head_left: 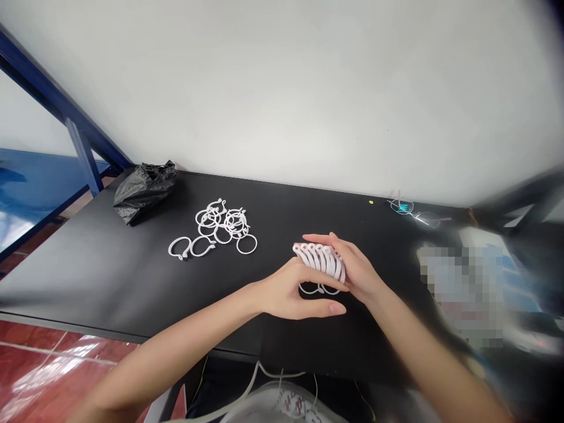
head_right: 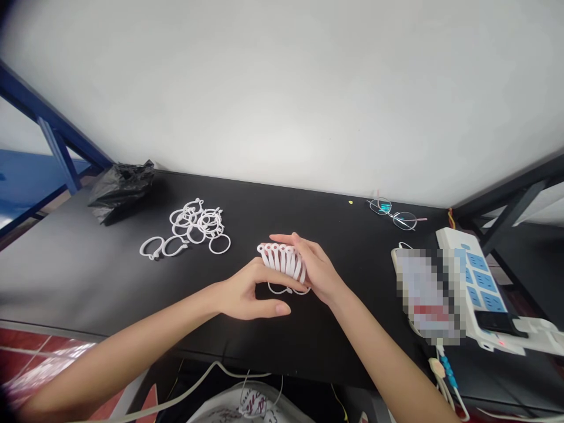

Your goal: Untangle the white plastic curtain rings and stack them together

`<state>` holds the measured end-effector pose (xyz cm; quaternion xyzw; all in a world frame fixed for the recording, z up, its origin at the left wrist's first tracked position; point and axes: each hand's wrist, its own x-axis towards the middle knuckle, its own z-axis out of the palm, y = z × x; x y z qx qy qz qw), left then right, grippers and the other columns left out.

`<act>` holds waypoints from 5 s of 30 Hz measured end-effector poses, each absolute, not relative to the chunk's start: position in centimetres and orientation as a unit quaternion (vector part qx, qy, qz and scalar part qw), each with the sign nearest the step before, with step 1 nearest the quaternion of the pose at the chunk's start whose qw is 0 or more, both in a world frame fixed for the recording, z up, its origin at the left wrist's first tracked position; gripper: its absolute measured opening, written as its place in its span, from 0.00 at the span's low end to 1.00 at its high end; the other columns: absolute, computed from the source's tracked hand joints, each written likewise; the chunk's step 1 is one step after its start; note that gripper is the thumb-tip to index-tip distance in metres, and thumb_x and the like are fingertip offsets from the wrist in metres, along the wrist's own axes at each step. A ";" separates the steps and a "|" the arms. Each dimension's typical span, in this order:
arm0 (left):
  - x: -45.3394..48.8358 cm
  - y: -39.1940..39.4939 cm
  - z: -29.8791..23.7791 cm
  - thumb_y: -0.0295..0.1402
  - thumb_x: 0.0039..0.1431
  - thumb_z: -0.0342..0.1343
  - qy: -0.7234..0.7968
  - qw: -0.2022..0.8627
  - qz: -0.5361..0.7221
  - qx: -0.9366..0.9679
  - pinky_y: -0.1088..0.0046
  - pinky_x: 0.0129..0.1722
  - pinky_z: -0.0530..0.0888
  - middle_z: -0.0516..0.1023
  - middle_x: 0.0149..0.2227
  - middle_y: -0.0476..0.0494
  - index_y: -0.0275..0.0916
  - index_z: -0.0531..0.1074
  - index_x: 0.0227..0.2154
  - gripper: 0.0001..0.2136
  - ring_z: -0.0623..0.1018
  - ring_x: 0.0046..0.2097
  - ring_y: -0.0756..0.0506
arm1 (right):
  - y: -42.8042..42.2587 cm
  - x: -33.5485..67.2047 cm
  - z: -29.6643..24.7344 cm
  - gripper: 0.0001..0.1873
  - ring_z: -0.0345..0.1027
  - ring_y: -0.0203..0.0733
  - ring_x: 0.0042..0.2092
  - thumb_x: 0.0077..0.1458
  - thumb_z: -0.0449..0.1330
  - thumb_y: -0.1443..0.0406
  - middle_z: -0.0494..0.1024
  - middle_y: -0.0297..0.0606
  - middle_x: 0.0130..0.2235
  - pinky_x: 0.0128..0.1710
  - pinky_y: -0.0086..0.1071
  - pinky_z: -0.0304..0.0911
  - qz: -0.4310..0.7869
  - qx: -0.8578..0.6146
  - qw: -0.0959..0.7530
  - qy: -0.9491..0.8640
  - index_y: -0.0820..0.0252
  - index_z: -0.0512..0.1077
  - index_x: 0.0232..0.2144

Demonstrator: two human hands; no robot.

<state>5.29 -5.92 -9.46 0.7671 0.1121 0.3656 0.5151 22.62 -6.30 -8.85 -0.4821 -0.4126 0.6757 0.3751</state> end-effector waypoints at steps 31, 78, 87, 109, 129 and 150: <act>5.1 -6.5 -8.5 0.29 0.50 0.67 0.160 0.629 0.352 0.675 0.70 0.39 0.76 0.82 0.30 0.39 0.32 0.79 0.26 0.05 0.80 0.35 0.45 | -7.9 20.7 -9.6 0.05 0.70 0.38 0.28 0.48 0.64 0.65 0.79 0.33 0.28 0.27 0.29 0.65 0.548 -0.509 0.478 -0.462 0.56 0.78 0.31; 5.6 -5.1 -11.2 0.28 0.66 0.44 0.406 0.402 0.367 0.734 0.73 0.36 0.70 0.76 0.41 0.42 0.37 0.66 0.48 0.10 0.75 0.37 0.47 | -6.8 21.2 -10.8 0.15 0.66 0.37 0.30 0.51 0.65 0.64 0.72 0.37 0.38 0.23 0.30 0.64 0.445 -0.518 0.465 -0.564 0.56 0.71 0.42; 5.6 -4.1 -10.9 0.30 0.62 0.45 0.433 0.585 0.347 0.591 0.79 0.21 0.66 0.66 0.26 0.54 0.37 0.66 0.35 0.06 0.65 0.21 0.54 | -5.9 22.4 -10.3 0.22 0.54 0.23 0.20 0.41 0.74 0.61 0.74 0.31 0.36 0.13 0.22 0.50 0.629 -0.496 0.417 -0.431 0.58 0.71 0.38; 5.4 -4.0 -11.1 0.28 0.62 0.45 0.354 0.634 0.355 0.588 0.76 0.32 0.63 0.64 0.30 0.52 0.37 0.64 0.34 0.04 0.63 0.30 0.53 | -6.9 21.3 -10.2 0.14 0.62 0.31 0.24 0.40 0.75 0.62 0.73 0.32 0.23 0.17 0.22 0.61 0.660 -0.442 0.483 -0.369 0.60 0.79 0.31; 3.4 -2.7 -9.0 0.42 0.58 0.60 0.303 0.715 0.214 0.593 0.81 0.17 0.63 0.64 0.20 0.59 0.37 0.65 0.52 0.23 0.64 0.18 0.56 | -6.7 22.3 -9.8 0.10 0.65 0.29 0.22 0.43 0.74 0.63 0.74 0.30 0.21 0.21 0.22 0.64 0.688 -0.406 0.477 -0.368 0.60 0.78 0.27; 3.5 -3.1 -10.2 0.25 0.57 0.52 0.378 0.410 0.278 0.782 0.76 0.31 0.69 0.78 0.31 0.49 0.37 0.74 0.43 0.12 0.73 0.28 0.50 | -6.9 22.1 -9.5 0.13 0.74 0.38 0.29 0.54 0.67 0.58 0.80 0.40 0.29 0.24 0.27 0.70 0.703 -0.371 0.349 -0.497 0.64 0.78 0.35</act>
